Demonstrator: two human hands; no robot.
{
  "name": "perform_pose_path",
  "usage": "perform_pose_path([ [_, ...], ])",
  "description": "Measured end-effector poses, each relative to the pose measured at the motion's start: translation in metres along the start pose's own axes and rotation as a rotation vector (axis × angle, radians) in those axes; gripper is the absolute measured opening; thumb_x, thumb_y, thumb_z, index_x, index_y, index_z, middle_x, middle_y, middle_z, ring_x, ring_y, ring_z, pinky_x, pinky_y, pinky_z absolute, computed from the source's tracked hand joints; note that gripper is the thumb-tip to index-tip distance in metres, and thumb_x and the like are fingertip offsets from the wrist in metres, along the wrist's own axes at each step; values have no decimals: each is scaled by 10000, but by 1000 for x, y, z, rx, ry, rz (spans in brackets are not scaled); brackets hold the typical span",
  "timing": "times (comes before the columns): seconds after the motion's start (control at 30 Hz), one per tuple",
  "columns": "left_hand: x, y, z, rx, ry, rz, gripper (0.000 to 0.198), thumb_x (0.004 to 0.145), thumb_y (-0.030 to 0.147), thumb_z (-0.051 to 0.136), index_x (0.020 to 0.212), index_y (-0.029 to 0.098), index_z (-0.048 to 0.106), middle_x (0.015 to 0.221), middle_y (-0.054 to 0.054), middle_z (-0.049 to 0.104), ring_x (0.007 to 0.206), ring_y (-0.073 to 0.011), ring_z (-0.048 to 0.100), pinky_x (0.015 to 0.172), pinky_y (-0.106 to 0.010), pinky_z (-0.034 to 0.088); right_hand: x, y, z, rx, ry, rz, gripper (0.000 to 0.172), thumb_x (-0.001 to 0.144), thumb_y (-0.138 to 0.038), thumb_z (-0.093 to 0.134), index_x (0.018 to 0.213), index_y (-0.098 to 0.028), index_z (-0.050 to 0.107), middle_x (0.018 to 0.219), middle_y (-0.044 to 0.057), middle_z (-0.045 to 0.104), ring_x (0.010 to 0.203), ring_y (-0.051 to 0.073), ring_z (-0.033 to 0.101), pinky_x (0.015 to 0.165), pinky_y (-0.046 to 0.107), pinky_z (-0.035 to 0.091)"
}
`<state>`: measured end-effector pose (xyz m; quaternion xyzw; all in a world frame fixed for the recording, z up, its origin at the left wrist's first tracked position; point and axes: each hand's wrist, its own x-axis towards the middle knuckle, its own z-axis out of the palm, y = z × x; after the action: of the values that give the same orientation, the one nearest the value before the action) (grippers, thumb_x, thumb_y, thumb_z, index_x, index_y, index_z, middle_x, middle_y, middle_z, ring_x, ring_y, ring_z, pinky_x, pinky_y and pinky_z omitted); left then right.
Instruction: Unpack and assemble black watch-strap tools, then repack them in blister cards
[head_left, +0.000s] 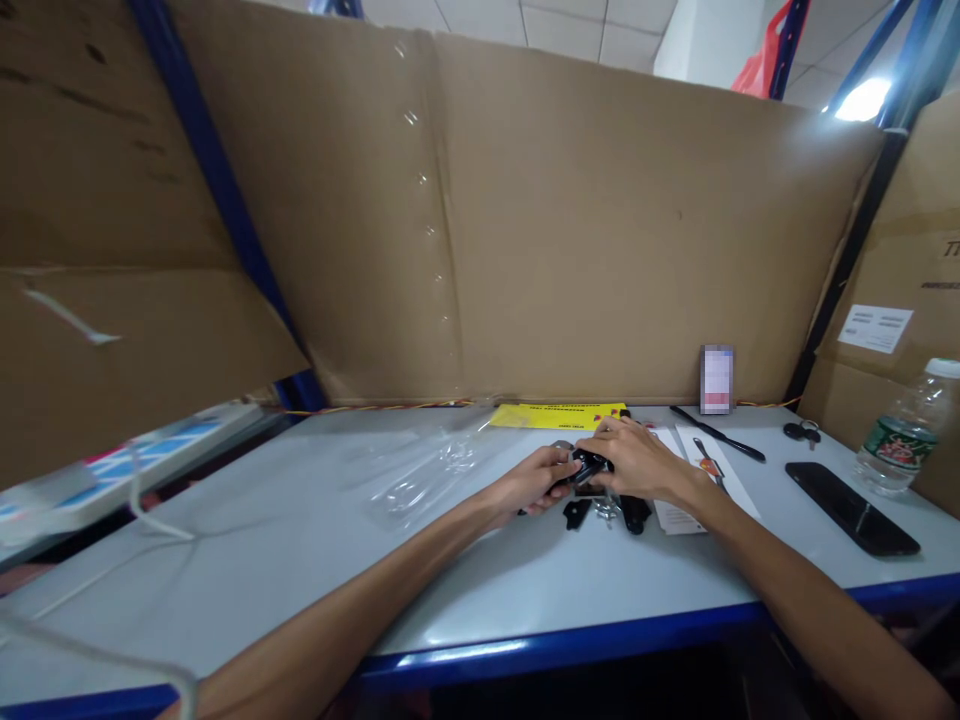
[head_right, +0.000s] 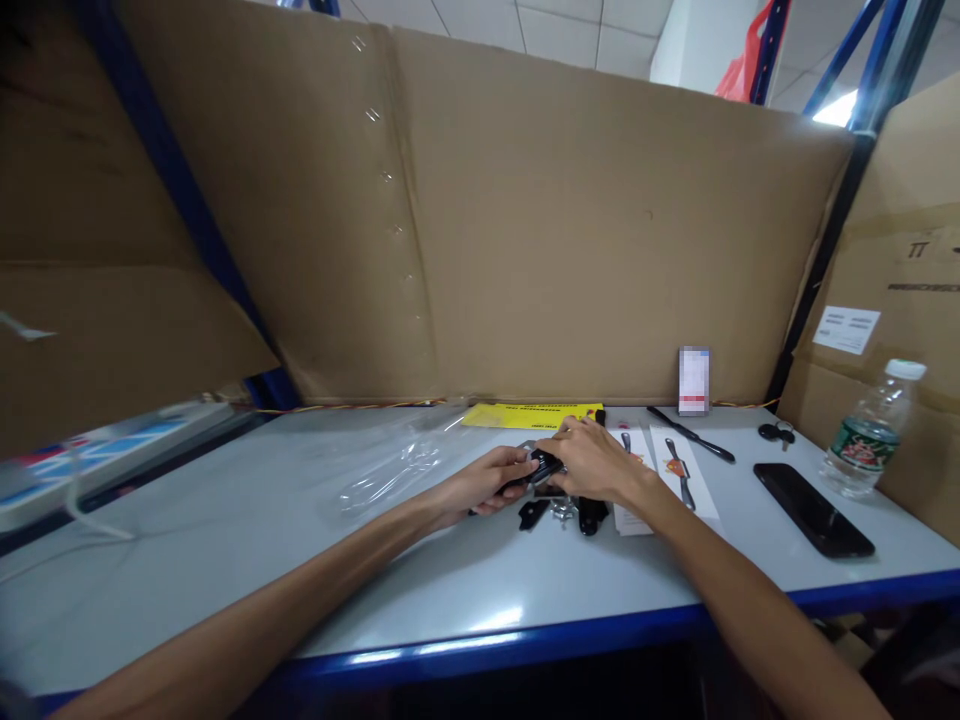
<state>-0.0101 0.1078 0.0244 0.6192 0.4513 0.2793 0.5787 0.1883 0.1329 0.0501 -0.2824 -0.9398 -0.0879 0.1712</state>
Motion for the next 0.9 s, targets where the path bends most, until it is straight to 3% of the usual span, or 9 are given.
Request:
perform_pose_path([
  [0.2, 0, 1, 1, -13, -6, 7, 375, 870, 542, 586, 770, 212, 440, 525, 87, 378, 380, -42, 209, 387, -198, 98, 0, -2, -2, -20, -9, -6, 257, 834, -205, 697, 1090, -201, 681, 980, 101, 685, 1022, 264, 578, 839, 364, 418],
  [0.6, 5, -3, 1, 47, 87, 94, 415, 866, 543, 601, 706, 208, 416, 500, 83, 394, 376, -45, 253, 378, -190, 156, 1, -4, -1, -97, 5, 12, 224, 867, -183, 640, 1091, -176, 639, 985, 111, 664, 1012, 254, 565, 888, 385, 399],
  [0.9, 6, -2, 1, 25, 136, 179, 402, 857, 515, 636, 711, 197, 438, 506, 67, 409, 411, -54, 301, 416, -211, 191, 1, -4, 0, -139, 43, -22, 283, 866, -165, 628, 1149, -180, 616, 1038, 112, 673, 1062, 267, 535, 930, 413, 375],
])
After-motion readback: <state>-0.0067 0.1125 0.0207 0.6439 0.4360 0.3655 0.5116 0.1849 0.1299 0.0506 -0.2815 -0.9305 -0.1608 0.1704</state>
